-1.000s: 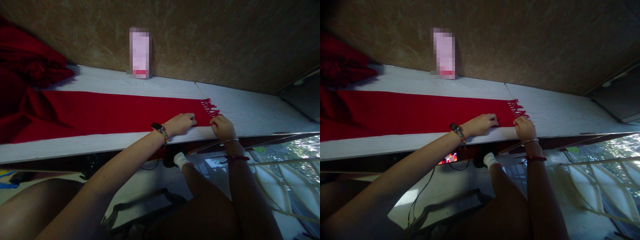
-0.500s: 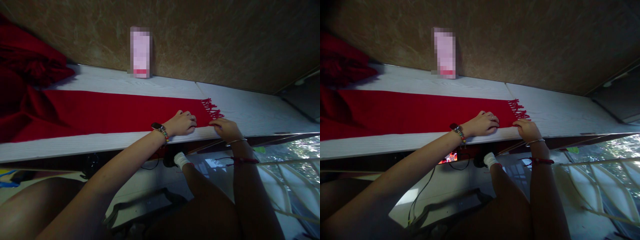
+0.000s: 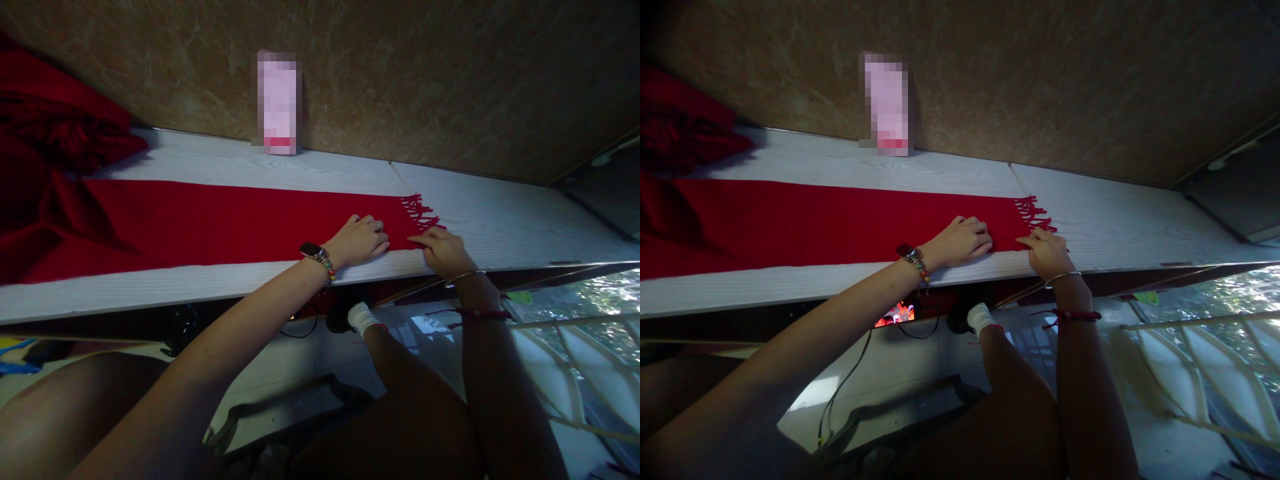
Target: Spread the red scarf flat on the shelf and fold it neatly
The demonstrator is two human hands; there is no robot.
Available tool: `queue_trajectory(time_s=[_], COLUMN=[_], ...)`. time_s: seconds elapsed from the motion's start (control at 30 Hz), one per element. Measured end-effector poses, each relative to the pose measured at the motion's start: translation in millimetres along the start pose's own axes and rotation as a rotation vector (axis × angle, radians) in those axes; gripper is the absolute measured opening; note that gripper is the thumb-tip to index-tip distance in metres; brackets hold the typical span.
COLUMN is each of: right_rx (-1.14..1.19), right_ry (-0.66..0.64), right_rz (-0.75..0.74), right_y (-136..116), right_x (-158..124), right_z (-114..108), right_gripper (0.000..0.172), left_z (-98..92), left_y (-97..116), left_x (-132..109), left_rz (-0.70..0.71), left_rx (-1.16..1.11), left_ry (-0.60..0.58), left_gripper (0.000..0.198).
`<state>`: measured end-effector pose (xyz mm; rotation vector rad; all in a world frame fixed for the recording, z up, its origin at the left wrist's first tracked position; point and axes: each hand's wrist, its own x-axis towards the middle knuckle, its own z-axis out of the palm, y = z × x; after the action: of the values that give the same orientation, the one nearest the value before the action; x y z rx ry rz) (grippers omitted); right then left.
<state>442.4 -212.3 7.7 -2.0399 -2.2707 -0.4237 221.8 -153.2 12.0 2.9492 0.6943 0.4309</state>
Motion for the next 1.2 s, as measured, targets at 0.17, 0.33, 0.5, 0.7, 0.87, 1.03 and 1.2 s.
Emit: queue_trajectory(time_s=[0.17,0.33,0.5,0.7,0.87,1.03,1.2], right_rx=[0.100,0.121,0.087,0.054,0.066,0.075,0.120], right_ry=[0.012,-0.005,-0.023,-0.045,-0.131,-0.191,-0.240], right_rz=[-0.062,-0.063,-0.036,-0.009,0.049,0.114,0.142], right_y=[-5,-9,-14,-15,-19,-20,-16], right_x=[8,13,17,24,32,40,47], right_z=[5,6,5,10,6,2,0], right_gripper=[0.038,0.043,0.046,0.050,0.054,0.053,0.053], left_z=[-1.5,0.4,0.1,-1.1,0.7,2.6,3.8], left_y=[1,1,1,2,1,-1,-3], left_x=[0,0,-1,-2,-2,-1,-2], left_rz=[-0.015,-0.081,-0.119,-0.145,-0.175,-0.231,-0.351], left_rx=[-0.010,-0.050,-0.084,-0.097,-0.114,-0.064,-0.020], left_ry=[-0.019,-0.003,-0.009,-0.027,-0.038,0.012,0.034], left_gripper=[0.038,0.040,0.041,0.039,0.040,0.039,0.036])
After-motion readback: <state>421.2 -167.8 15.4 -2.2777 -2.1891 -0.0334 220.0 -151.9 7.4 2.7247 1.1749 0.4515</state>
